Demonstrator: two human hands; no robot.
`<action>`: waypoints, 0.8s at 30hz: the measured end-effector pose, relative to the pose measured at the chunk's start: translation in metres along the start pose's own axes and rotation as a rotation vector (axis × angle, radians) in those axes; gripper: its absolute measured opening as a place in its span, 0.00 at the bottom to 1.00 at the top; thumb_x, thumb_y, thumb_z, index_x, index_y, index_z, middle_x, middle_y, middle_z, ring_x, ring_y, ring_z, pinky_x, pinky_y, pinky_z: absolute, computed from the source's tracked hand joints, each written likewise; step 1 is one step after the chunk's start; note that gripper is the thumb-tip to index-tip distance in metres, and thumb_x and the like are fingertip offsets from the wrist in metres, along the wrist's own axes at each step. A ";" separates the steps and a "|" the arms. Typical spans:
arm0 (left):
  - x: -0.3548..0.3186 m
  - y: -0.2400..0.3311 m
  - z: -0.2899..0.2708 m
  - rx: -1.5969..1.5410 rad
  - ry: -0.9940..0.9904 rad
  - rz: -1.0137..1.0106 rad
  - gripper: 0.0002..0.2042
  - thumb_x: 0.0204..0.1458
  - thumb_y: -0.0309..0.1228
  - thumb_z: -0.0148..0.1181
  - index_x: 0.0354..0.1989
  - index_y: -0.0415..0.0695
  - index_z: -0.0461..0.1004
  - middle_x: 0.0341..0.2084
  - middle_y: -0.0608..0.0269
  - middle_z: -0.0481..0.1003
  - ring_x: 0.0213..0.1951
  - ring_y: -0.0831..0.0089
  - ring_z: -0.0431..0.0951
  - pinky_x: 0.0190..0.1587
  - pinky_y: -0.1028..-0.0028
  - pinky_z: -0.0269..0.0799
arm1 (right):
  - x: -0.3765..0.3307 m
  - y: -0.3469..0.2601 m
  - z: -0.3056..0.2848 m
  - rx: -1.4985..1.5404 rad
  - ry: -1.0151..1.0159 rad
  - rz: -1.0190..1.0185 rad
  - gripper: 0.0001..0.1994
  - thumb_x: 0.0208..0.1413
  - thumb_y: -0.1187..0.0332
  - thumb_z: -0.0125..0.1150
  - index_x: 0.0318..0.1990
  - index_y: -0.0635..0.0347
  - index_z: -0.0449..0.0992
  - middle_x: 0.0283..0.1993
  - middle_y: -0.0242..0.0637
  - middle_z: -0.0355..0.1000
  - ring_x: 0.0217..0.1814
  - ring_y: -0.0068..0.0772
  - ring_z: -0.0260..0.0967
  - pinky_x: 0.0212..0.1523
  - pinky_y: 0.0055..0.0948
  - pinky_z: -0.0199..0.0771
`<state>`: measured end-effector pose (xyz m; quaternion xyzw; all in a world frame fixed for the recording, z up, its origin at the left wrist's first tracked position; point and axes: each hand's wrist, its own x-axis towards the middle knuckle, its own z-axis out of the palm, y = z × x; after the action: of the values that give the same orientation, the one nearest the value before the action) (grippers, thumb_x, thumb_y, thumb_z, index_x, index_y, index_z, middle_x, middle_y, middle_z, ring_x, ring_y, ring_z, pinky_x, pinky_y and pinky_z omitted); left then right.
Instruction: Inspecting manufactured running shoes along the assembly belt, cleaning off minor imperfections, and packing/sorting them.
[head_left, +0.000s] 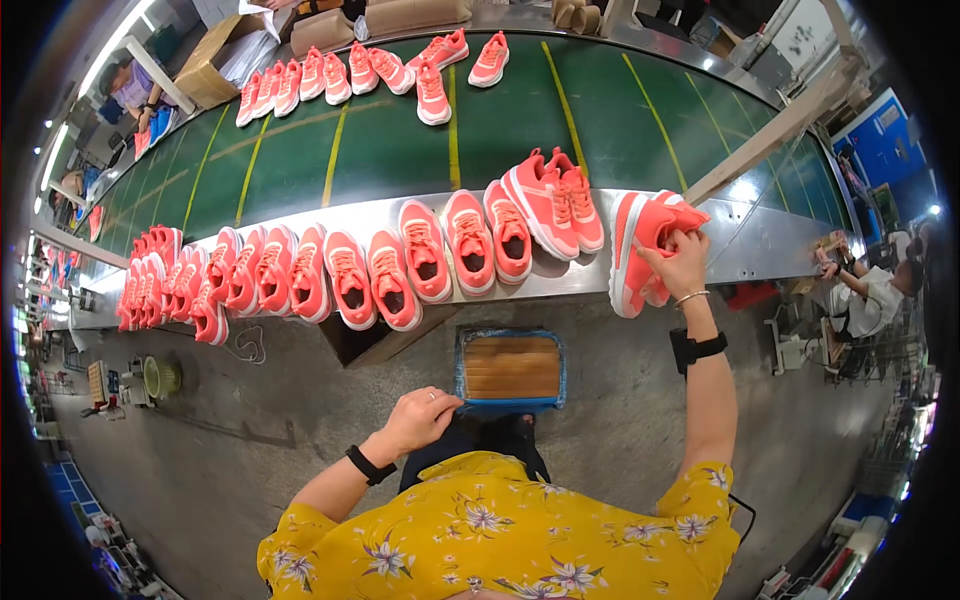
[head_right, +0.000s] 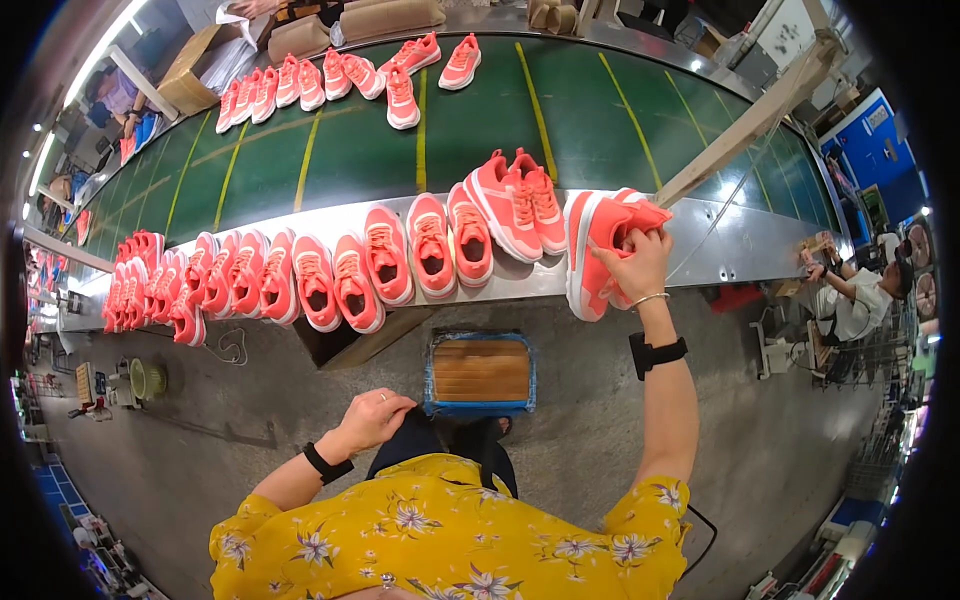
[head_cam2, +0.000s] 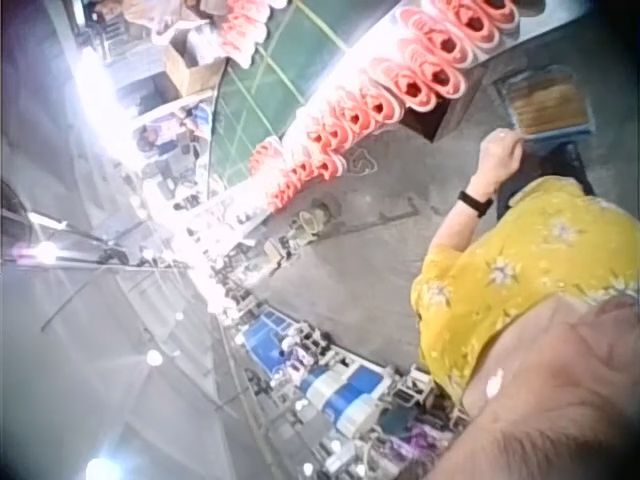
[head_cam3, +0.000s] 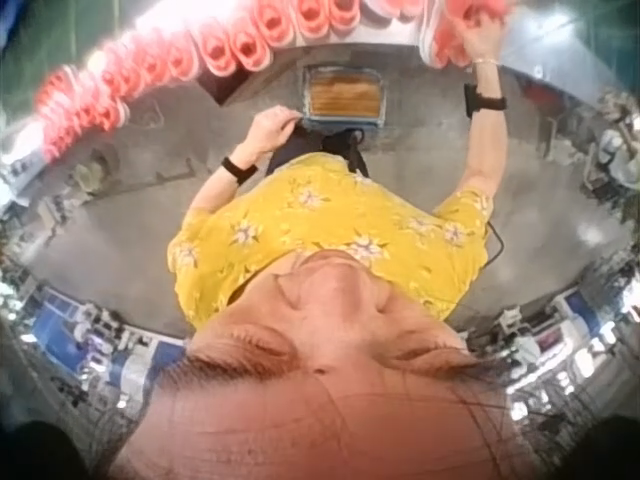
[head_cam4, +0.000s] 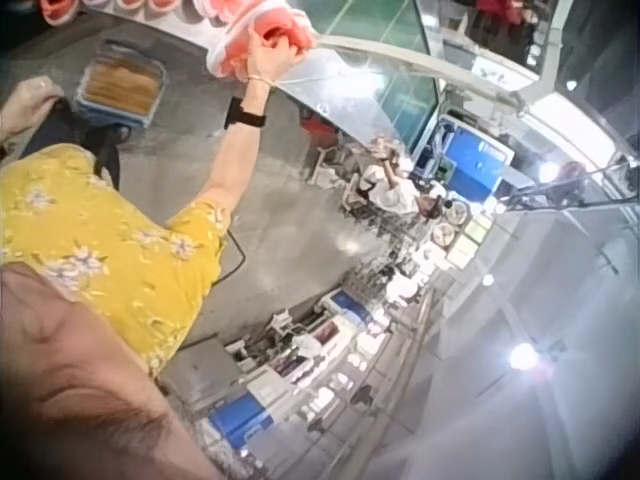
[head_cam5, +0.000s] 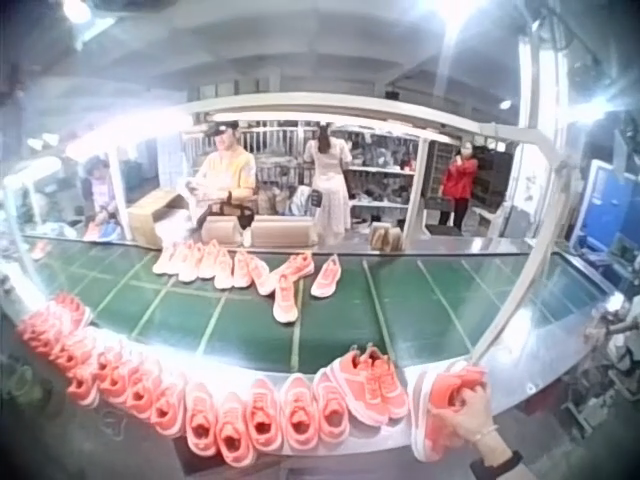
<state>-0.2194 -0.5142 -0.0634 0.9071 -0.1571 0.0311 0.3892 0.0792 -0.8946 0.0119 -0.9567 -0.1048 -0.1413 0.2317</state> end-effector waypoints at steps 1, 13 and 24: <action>0.006 0.005 0.003 0.005 0.000 0.005 0.06 0.49 0.23 0.62 0.36 0.44 0.79 0.26 0.58 0.77 0.30 0.59 0.78 0.34 0.65 0.76 | 0.000 0.013 -0.001 -0.021 -0.002 -0.005 0.24 0.36 0.53 0.78 0.24 0.61 0.70 0.39 0.43 0.68 0.51 0.49 0.56 0.53 0.41 0.62; 0.179 0.000 0.029 -0.067 0.151 -0.156 0.06 0.54 0.24 0.59 0.39 0.40 0.79 0.31 0.53 0.79 0.31 0.61 0.80 0.35 0.69 0.75 | 0.100 0.053 0.036 -0.211 -0.280 0.306 0.28 0.40 0.43 0.72 0.39 0.59 0.79 0.53 0.44 0.69 0.69 0.53 0.48 0.58 0.64 0.59; 0.502 -0.076 0.082 0.800 0.027 -0.078 0.20 0.44 0.24 0.60 0.47 0.57 0.78 0.50 0.65 0.72 0.55 0.61 0.67 0.52 0.63 0.66 | 0.185 0.135 0.083 0.144 -0.322 -0.592 0.22 0.28 0.57 0.77 0.32 0.57 0.78 0.51 0.41 0.69 0.68 0.55 0.53 0.57 0.64 0.59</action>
<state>0.2751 -0.6545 -0.0835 0.9918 -0.0930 0.0872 0.0082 0.3074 -0.9482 -0.0554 -0.8760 -0.4230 -0.0419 0.2281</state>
